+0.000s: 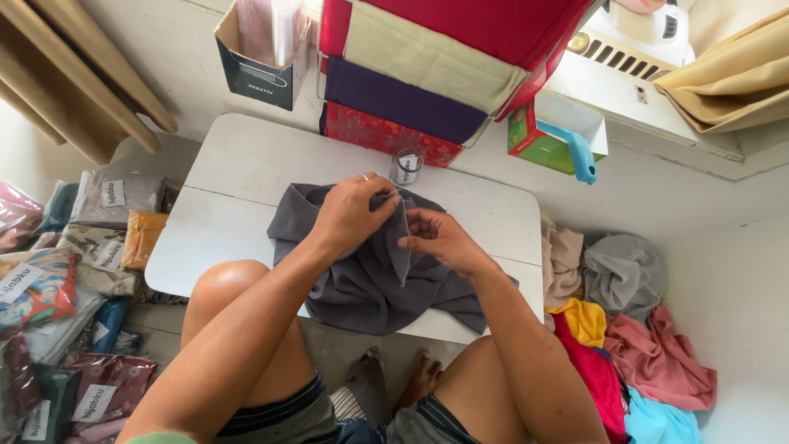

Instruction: The person removes a hijab from its packaging, unfolds and smooths it, folds it into a neat rectangle, and then cleans it using a lint roller.

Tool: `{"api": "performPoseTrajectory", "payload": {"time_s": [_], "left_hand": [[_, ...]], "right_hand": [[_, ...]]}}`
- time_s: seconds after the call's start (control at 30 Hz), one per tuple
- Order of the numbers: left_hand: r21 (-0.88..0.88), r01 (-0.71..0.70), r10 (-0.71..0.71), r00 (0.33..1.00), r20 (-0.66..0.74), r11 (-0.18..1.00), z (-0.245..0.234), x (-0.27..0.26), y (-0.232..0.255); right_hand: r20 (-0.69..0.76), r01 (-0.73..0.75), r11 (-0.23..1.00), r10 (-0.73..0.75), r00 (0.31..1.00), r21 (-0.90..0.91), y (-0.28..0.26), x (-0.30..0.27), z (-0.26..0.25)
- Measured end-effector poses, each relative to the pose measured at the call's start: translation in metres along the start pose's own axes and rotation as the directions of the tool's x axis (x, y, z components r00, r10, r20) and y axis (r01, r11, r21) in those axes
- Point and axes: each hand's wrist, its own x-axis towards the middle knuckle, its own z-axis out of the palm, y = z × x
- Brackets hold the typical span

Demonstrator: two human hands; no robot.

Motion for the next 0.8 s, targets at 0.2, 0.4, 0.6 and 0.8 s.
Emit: {"api": "performPoseTrajectory", "payload": {"time_s": [0.2, 0.4, 0.6, 0.8], "left_hand": [[-0.060, -0.012, -0.005, 0.962, -0.273, 0.998, -0.010, 0.004, 0.001], [-0.183, 0.045, -0.117, 0.909, -0.400, 0.982, -0.030, 0.005, 0.012], [-0.305, 0.200, -0.299, 0.896, -0.328, 0.931, -0.021, 0.006, -0.017], [-0.589, 0.360, -0.518, 0.847, -0.118, 0.723, -0.004, 0.008, -0.034]], "right_hand": [[-0.095, 0.012, 0.998, -0.018, 0.995, -0.067, 0.033, 0.008, -0.017], [-0.220, 0.050, 0.998, -0.057, 0.974, -0.038, -0.009, -0.001, -0.012], [-0.415, 0.100, 0.982, -0.025, 0.909, 0.160, 0.009, 0.003, -0.044], [-0.654, 0.232, 0.925, 0.024, 0.756, 0.302, 0.000, -0.007, -0.072]]}}
